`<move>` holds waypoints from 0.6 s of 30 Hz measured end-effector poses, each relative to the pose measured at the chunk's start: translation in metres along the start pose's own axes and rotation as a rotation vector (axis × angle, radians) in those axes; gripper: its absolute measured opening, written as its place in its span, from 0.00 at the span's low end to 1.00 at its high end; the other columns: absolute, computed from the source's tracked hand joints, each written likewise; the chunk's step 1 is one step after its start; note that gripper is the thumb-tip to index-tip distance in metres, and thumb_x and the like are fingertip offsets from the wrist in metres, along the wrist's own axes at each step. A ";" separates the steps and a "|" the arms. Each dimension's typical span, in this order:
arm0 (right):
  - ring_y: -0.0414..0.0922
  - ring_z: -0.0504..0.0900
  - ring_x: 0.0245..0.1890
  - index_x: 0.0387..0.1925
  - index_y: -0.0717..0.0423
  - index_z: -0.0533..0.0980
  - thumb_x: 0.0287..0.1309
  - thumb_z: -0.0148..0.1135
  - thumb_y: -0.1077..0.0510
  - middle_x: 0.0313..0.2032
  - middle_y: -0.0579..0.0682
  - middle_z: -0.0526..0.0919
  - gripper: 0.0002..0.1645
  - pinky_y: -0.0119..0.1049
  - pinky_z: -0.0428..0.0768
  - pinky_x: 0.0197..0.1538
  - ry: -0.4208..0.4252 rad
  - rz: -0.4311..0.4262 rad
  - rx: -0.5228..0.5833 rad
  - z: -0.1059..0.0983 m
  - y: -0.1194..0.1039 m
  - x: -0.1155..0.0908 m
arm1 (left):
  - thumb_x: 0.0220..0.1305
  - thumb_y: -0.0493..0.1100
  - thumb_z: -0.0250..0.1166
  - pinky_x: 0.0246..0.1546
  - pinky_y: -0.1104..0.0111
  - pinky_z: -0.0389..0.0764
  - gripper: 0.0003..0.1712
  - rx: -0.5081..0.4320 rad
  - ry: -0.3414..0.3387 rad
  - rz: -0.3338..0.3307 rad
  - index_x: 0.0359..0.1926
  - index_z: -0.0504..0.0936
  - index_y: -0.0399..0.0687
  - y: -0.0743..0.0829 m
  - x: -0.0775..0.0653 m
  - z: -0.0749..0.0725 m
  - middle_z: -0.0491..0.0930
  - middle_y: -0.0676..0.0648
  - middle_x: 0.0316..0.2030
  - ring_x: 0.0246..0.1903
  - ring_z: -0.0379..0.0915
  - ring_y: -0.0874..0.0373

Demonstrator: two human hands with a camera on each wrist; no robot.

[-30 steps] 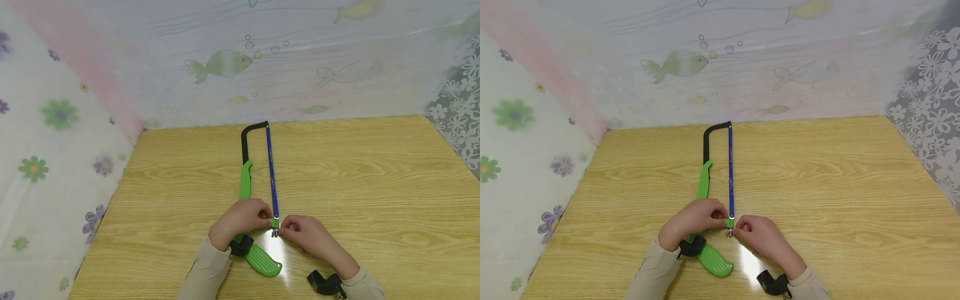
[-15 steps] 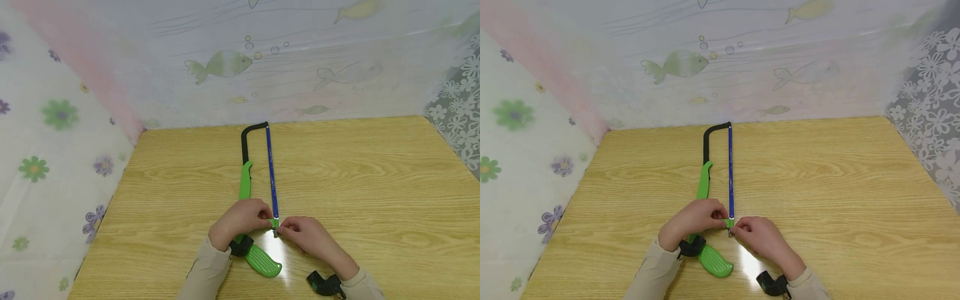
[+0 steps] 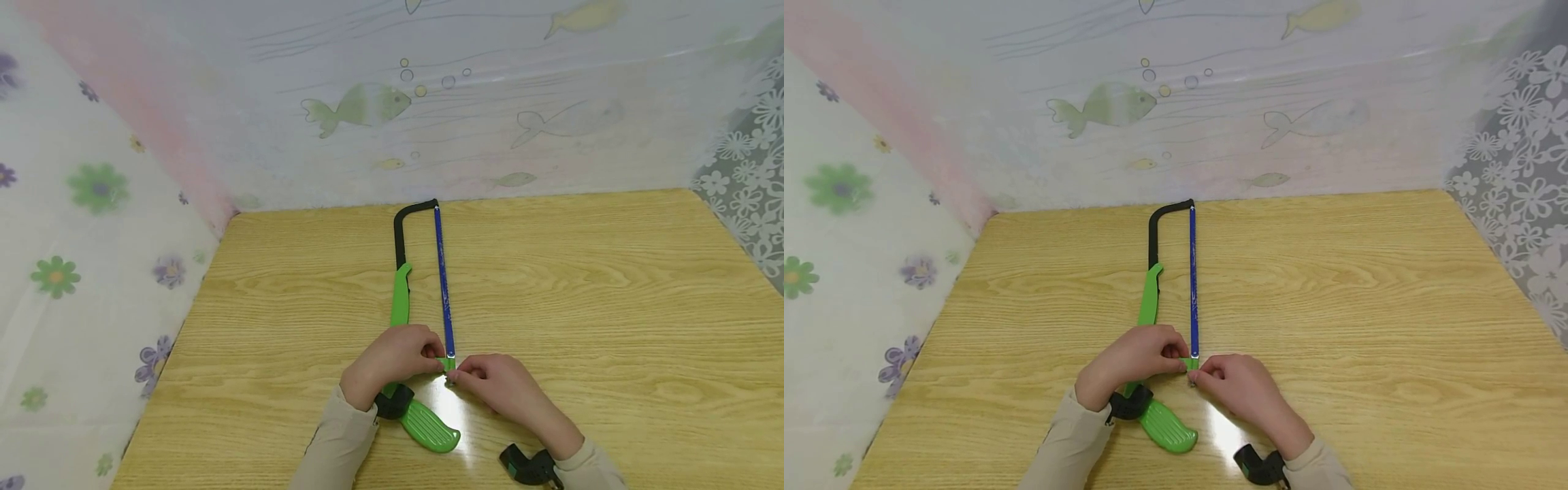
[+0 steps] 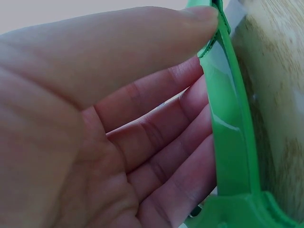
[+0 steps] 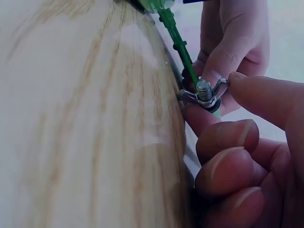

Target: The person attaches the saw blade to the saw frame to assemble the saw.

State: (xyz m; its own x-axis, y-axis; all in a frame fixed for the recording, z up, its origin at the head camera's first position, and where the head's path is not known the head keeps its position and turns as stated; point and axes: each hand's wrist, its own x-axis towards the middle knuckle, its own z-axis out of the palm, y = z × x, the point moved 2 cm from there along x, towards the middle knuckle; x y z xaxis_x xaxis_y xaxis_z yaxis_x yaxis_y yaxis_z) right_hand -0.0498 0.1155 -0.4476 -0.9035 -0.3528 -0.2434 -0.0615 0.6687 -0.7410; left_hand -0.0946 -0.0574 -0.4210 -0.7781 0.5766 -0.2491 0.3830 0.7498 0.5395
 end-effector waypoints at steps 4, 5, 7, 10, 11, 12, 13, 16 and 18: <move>0.39 0.67 0.07 0.26 0.37 0.77 0.51 0.50 0.31 0.08 0.39 0.68 0.20 0.33 0.64 0.17 -0.002 -0.001 -0.003 0.000 0.000 0.000 | 0.52 0.48 0.65 0.28 0.75 0.68 0.05 0.003 0.002 0.000 0.32 0.81 0.57 0.000 0.000 0.000 0.71 0.63 0.25 0.25 0.66 0.68; 0.39 0.67 0.07 0.26 0.37 0.77 0.51 0.51 0.31 0.08 0.39 0.68 0.19 0.33 0.64 0.17 -0.002 -0.001 -0.005 0.000 0.000 0.000 | 0.52 0.48 0.65 0.28 0.75 0.68 0.05 0.004 0.002 0.000 0.32 0.81 0.57 0.000 0.000 0.000 0.71 0.63 0.25 0.25 0.66 0.68; 0.39 0.67 0.07 0.26 0.37 0.77 0.51 0.51 0.32 0.08 0.39 0.68 0.19 0.32 0.64 0.17 -0.002 -0.001 -0.014 0.000 0.000 0.000 | 0.52 0.48 0.65 0.28 0.75 0.68 0.05 0.004 0.001 0.000 0.32 0.81 0.57 0.000 0.000 0.000 0.71 0.63 0.25 0.25 0.66 0.68; 0.39 0.67 0.08 0.26 0.37 0.77 0.51 0.51 0.31 0.08 0.39 0.68 0.19 0.32 0.64 0.18 0.004 -0.004 -0.027 0.001 0.000 0.000 | 0.53 0.48 0.65 0.29 0.75 0.68 0.05 0.007 0.000 0.000 0.32 0.81 0.57 0.000 0.000 0.000 0.71 0.63 0.25 0.25 0.66 0.68; 0.39 0.67 0.08 0.26 0.37 0.77 0.50 0.51 0.31 0.08 0.39 0.68 0.19 0.32 0.63 0.18 0.006 -0.004 -0.030 0.001 0.000 0.000 | 0.53 0.48 0.65 0.29 0.75 0.68 0.05 0.007 -0.002 -0.001 0.32 0.81 0.57 0.000 0.000 0.000 0.71 0.63 0.25 0.25 0.66 0.68; 0.39 0.67 0.08 0.25 0.37 0.77 0.50 0.51 0.31 0.08 0.39 0.68 0.20 0.32 0.63 0.18 0.005 -0.001 -0.030 0.001 0.000 0.000 | 0.53 0.48 0.65 0.29 0.75 0.68 0.05 0.009 -0.003 0.000 0.32 0.81 0.57 0.000 0.000 0.000 0.71 0.63 0.25 0.25 0.66 0.68; 0.39 0.67 0.08 0.25 0.37 0.77 0.49 0.51 0.30 0.08 0.39 0.68 0.20 0.32 0.63 0.18 0.006 0.000 -0.026 0.001 -0.001 0.000 | 0.52 0.48 0.65 0.29 0.75 0.68 0.05 0.009 -0.003 0.000 0.32 0.81 0.57 0.000 0.001 0.000 0.71 0.63 0.25 0.25 0.66 0.68; 0.39 0.68 0.08 0.25 0.37 0.77 0.48 0.51 0.30 0.09 0.39 0.68 0.20 0.32 0.64 0.18 0.001 0.007 -0.020 0.001 -0.001 0.000 | 0.52 0.48 0.65 0.29 0.76 0.68 0.05 0.012 -0.004 0.002 0.31 0.81 0.57 0.000 0.001 0.001 0.71 0.63 0.25 0.25 0.66 0.68; 0.39 0.68 0.08 0.25 0.37 0.77 0.48 0.52 0.30 0.09 0.39 0.68 0.20 0.32 0.64 0.18 0.000 0.011 -0.020 0.001 -0.001 0.000 | 0.52 0.48 0.65 0.29 0.76 0.68 0.05 0.013 -0.003 0.003 0.31 0.81 0.57 0.000 0.001 0.001 0.71 0.63 0.25 0.25 0.66 0.68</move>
State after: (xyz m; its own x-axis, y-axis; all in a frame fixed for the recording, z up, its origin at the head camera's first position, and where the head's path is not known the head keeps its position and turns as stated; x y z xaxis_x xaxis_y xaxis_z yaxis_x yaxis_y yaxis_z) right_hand -0.0493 0.1144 -0.4473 -0.9041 -0.3455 -0.2516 -0.0600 0.6854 -0.7257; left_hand -0.0952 -0.0565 -0.4222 -0.7753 0.5798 -0.2504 0.3918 0.7525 0.5293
